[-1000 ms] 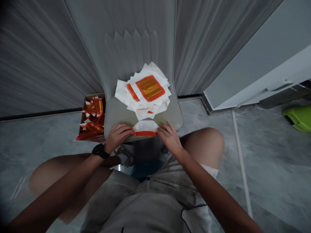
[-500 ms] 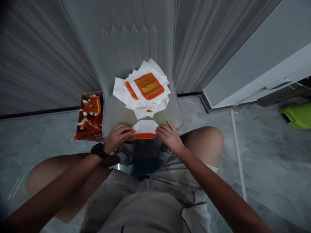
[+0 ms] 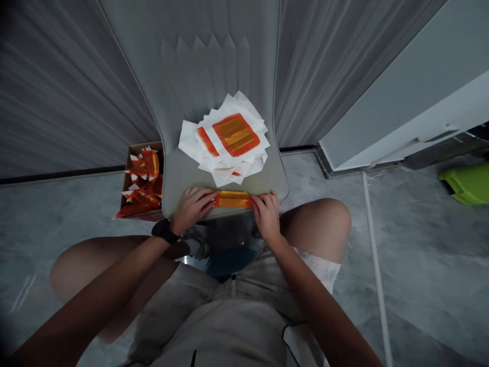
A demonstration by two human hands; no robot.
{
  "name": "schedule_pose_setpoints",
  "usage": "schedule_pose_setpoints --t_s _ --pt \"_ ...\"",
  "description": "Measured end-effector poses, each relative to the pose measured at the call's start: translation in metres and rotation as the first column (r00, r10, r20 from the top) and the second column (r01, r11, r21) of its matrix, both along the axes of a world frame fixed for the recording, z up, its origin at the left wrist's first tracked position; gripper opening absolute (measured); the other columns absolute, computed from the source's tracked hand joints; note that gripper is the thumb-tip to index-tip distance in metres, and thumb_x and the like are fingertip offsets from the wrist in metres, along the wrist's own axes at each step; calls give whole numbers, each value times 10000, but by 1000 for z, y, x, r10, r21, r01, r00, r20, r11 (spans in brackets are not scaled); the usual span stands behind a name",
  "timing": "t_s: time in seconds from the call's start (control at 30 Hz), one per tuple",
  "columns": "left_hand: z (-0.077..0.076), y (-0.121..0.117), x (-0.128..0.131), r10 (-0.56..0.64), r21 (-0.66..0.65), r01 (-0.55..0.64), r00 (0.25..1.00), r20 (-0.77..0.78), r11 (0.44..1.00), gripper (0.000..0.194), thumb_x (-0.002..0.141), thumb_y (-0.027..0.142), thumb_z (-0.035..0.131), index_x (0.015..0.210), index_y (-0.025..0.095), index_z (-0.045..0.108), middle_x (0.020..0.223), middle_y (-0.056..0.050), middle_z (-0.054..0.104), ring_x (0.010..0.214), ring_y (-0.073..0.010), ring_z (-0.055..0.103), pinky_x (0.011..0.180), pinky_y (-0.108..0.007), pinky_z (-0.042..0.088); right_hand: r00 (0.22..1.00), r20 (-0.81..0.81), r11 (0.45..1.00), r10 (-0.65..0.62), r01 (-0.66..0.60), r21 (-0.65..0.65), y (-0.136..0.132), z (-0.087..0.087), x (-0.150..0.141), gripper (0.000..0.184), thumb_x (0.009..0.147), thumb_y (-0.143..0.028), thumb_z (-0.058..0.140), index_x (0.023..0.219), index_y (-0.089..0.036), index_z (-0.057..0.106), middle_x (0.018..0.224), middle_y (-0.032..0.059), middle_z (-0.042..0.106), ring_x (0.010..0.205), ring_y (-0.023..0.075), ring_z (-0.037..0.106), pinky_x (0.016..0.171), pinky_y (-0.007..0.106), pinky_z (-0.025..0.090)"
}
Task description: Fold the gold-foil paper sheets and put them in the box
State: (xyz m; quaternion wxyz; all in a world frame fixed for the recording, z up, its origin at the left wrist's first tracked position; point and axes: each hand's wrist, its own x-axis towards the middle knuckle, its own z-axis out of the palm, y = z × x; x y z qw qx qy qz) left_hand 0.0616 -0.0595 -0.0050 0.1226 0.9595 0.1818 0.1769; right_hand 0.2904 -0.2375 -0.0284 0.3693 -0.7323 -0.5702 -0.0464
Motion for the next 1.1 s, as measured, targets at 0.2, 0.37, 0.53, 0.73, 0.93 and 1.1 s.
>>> schedule_pose_setpoints --t_s 0.2,0.37,0.53,0.73,0.93,1.1 --pt "0 -3 8 -183 1 183 983 -23 983 459 1047 185 411 1485 229 541 1530 -76 554 1429 -231 488 1196 -466 392 970 146 975 193 -174 -136 2 4 -10 452 1042 -185 425 1477 -194 548 1425 142 620 1365 299 516 1212 586 342" --pt "-7 -6 10 -209 41 209 978 14 977 466 1025 336 548 1471 200 556 1486 -97 597 1423 -248 513 1230 -480 378 961 188 965 203 -164 -202 1 5 -9 446 1039 -300 527 1455 -143 565 1437 164 627 1394 315 521 1230 601 322" --pt "-7 -3 10 -181 38 179 981 65 983 418 1028 319 552 1430 216 597 1428 -86 648 1370 -236 569 1206 -461 410 914 243 931 325 -265 -251 4 11 7 335 1043 -244 514 1335 -192 671 1343 142 694 1329 287 586 1224 600 351" --pt "9 2 7 -195 -140 209 975 109 968 304 1045 310 520 1263 238 718 1246 -65 750 1142 -227 697 1030 -411 524 889 208 901 408 -355 -249 8 36 21 287 1064 -273 478 1129 -189 745 1112 112 774 1155 260 678 1218 578 364" --pt "28 -2 9 41 -660 79 986 165 747 302 923 469 694 1073 218 772 1058 -63 788 910 -208 730 787 -299 565 905 -258 851 338 -412 -327 0 73 17 335 1063 -391 452 1129 -211 727 1059 94 779 958 240 724 906 385 562" --pt "34 -9 23 428 -947 101 874 231 306 658 793 514 810 1336 190 628 941 -63 771 705 -149 677 631 -250 534 811 -575 922 110 -299 -245 4 81 1 407 990 -548 508 1013 -206 728 945 72 767 871 237 697 787 336 532"
